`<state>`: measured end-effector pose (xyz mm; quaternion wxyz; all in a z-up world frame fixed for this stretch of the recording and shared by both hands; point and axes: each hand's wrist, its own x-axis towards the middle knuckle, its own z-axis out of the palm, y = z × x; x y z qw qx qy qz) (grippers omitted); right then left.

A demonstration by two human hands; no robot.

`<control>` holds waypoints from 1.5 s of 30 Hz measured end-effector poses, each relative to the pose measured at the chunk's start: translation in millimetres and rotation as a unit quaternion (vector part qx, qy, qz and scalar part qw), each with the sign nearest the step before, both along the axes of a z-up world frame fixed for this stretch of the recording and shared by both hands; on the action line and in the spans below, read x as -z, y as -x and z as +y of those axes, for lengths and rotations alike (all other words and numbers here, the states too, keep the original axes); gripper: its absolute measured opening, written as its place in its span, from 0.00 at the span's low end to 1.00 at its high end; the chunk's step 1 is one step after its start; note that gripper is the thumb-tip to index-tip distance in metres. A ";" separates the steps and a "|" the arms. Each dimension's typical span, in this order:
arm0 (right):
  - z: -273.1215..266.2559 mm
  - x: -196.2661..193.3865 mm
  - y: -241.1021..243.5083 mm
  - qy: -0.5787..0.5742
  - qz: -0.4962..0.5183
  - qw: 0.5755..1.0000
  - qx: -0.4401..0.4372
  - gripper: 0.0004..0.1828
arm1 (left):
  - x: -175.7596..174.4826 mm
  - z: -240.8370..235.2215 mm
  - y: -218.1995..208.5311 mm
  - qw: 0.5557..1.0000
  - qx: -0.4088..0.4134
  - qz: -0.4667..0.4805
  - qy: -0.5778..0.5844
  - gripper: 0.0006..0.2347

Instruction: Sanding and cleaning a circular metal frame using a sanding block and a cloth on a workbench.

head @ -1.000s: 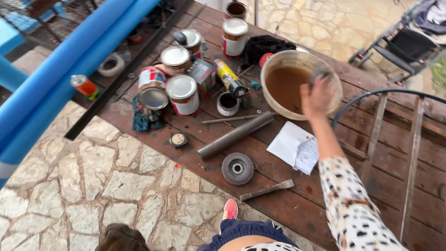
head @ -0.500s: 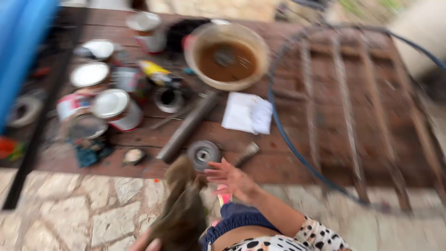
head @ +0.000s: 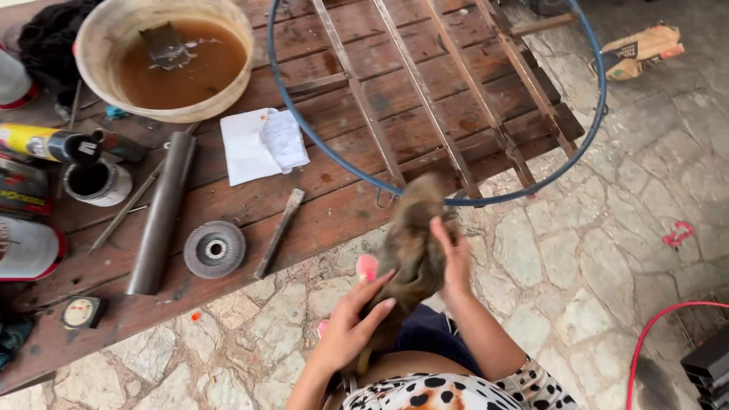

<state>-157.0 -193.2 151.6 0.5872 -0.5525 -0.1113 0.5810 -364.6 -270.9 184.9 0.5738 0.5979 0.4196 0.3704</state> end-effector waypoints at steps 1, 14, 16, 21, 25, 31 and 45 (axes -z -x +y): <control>1.3 1.8 -18.8 -0.051 -0.207 0.977 -0.006 0.18 | 4.6 7.0 -6.6 0.998 0.039 0.040 -0.010 0.24; 120.4 38.8 -123.1 -0.245 -0.706 0.615 -0.251 0.33 | 105.5 101.3 -127.0 0.978 0.040 0.201 -0.036 0.28; 139.2 62.6 -111.6 -0.300 -0.702 0.574 -0.296 0.35 | 109.5 107.1 -136.0 0.976 0.040 0.213 -0.002 0.27; 165.2 77.9 -101.0 -0.369 -0.661 0.461 -0.463 0.34 | 136.7 99.2 -157.1 0.975 -0.006 0.201 0.091 0.28; 196.9 105.5 -117.2 -0.344 -0.595 0.408 -0.601 0.32 | 121.4 108.9 -164.2 0.976 -0.058 0.146 0.150 0.29; 223.6 98.6 -137.1 -0.460 -0.614 0.245 -0.593 0.25 | 136.2 113.6 -175.3 0.965 -0.077 0.186 0.168 0.29; 211.2 73.2 -121.4 -0.359 -0.601 0.330 -0.634 0.26 | 101.9 91.3 -166.2 0.965 -0.129 0.182 0.139 0.24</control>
